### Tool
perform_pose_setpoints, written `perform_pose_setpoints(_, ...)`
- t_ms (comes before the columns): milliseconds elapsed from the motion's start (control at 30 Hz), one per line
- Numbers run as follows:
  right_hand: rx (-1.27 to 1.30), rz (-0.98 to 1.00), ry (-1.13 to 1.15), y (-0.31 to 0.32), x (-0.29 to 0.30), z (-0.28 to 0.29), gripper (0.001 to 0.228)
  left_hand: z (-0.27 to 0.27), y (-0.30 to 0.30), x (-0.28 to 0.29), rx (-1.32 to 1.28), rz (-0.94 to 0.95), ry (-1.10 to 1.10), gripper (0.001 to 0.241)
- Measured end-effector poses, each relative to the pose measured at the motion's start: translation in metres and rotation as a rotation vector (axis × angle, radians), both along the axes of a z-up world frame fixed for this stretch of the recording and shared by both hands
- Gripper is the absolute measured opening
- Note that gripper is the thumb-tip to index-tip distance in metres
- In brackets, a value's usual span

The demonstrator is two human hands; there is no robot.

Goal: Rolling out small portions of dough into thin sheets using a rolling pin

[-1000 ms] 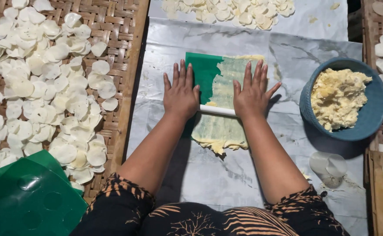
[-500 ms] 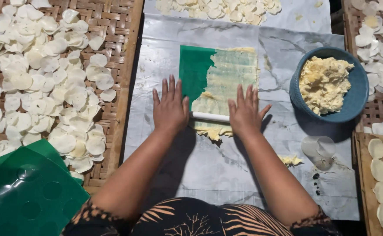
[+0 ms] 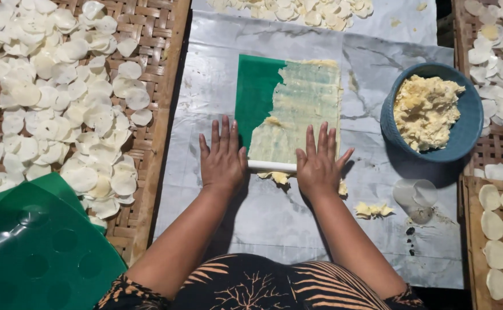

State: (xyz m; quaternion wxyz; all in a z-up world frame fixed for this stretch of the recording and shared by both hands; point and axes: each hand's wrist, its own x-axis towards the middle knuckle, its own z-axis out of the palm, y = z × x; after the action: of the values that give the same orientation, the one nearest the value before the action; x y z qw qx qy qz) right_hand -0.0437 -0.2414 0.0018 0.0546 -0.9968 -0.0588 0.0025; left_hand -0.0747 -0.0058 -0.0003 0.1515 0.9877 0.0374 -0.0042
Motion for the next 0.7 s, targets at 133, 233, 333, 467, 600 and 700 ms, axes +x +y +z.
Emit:
perform_pose_setpoints(133, 0.034, 0.187, -0.148, -0.014, -0.036, 0.008, 0.061, -0.011, 0.014, -0.035, -0.095, -0.181, -0.142, 0.067)
perform_pose_setpoints(233, 0.015, 0.266, -0.296, -0.034, -0.065, -0.015, 0.04, -0.043, 0.035, -0.058, -0.148, -0.264, -0.463, 0.037)
perform_pose_setpoints(333, 0.036, 0.27, -0.253, -0.041, -0.061, -0.013, 0.039, -0.06, 0.046, -0.057, 0.056, -0.249, -0.517, 0.03)
perform_pose_setpoints(467, -0.026, 0.268, -0.312, -0.045, -0.028, 0.004, 0.036, -0.034, 0.044, -0.017, 0.033, -0.253, -0.606, 0.026)
perform_pose_setpoints(600, 0.059, 0.199, -0.183, -0.024, -0.01, 0.002, 0.051, -0.045, 0.023, 0.016, 0.011, -0.218, -0.594, 0.034)
perform_pose_setpoints(700, 0.09, 0.139, -0.015, -0.006, 0.001, 0.006, 0.068, -0.022, 0.01, 0.025, 0.004, -0.164, -0.425, 0.057)
